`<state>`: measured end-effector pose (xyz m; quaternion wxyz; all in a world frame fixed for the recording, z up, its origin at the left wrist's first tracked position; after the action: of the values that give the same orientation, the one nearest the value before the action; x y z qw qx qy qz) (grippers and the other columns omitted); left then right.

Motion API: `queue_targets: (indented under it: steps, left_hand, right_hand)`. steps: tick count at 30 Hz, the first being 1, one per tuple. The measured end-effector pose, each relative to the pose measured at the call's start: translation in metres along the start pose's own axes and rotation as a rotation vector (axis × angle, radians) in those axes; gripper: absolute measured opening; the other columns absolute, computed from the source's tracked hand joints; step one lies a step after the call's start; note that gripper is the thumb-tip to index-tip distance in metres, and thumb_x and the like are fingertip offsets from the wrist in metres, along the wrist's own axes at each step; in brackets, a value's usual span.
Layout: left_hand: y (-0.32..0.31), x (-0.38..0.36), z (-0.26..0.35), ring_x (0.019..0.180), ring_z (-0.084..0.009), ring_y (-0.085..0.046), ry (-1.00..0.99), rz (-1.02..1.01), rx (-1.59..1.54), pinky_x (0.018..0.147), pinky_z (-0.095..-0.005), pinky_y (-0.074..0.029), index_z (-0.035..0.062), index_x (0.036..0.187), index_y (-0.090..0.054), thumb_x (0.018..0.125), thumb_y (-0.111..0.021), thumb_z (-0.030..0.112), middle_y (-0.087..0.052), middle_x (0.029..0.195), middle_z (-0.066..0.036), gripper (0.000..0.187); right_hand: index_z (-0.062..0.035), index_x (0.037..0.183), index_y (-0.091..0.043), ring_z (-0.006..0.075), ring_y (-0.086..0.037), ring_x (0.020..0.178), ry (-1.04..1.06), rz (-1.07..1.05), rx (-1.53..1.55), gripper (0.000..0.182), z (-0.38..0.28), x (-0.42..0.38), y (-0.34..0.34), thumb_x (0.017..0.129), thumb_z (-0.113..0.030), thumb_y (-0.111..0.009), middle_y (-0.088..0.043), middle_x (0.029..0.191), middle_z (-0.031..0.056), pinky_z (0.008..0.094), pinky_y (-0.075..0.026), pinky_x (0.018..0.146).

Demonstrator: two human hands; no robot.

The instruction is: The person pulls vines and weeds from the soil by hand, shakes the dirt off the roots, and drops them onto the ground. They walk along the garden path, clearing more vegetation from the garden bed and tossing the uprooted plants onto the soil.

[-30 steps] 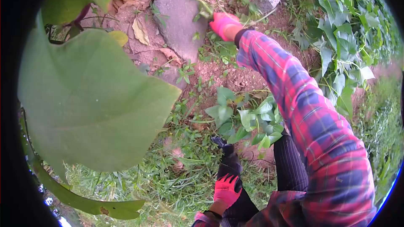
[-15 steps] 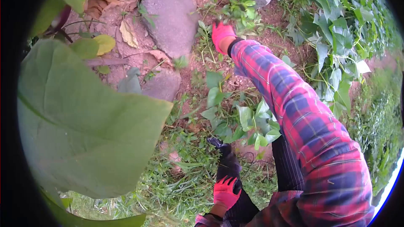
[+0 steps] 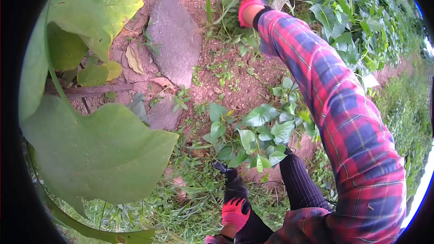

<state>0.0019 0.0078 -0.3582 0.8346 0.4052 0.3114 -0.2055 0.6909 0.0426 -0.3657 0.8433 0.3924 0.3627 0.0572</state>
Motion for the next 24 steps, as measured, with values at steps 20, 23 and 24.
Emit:
queue_targets:
  steps: [20,23,24]
  left_hand:
    - [-0.014,0.009,0.013,0.122,-0.0307,-0.048,0.054,-0.025,0.001,0.104,-0.0444,-0.036,0.0169,0.119,-0.061,0.072,-0.072,0.041,-0.059,0.123,-0.009,0.054]
    - [-0.016,0.011,0.016,0.122,-0.0308,-0.047,0.06,-0.032,-0.014,0.104,-0.0446,-0.036,0.0169,0.12,-0.06,0.072,-0.072,0.04,-0.059,0.123,-0.009,0.054]
    - [-0.017,0.012,0.018,0.121,-0.0314,-0.047,0.058,-0.028,-0.004,0.104,-0.0449,-0.036,0.0165,0.12,-0.06,0.072,-0.072,0.04,-0.059,0.123,-0.009,0.055]
  right_hand:
    - [-0.0078,0.141,-0.041,0.0381,-0.053,0.122,-0.571,0.39,0.482,0.072,0.145,-0.053,-0.026,0.084,-0.046,-0.064,-0.038,0.148,0.0185,0.0456,-0.043,0.102]
    - [-0.009,0.138,-0.049,0.0309,-0.057,0.122,-0.515,0.287,0.557,0.057,0.157,-0.036,-0.05,0.087,-0.03,-0.062,-0.054,0.138,0.0146,0.0429,-0.048,0.098]
    - [-0.0085,0.124,-0.064,0.0286,-0.063,0.114,-0.526,0.286,0.595,0.04,0.158,-0.043,-0.044,0.087,-0.023,-0.06,-0.065,0.123,0.0112,0.043,-0.051,0.093]
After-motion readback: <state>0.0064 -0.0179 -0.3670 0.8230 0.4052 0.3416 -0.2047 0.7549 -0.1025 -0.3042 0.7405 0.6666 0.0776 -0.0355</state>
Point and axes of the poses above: each hand's wrist, its own x-axis towards the middle knuckle, its own y-axis out of the back of the hand, z = x × y, the point moved 8 cm from there along x, towards the middle knuckle
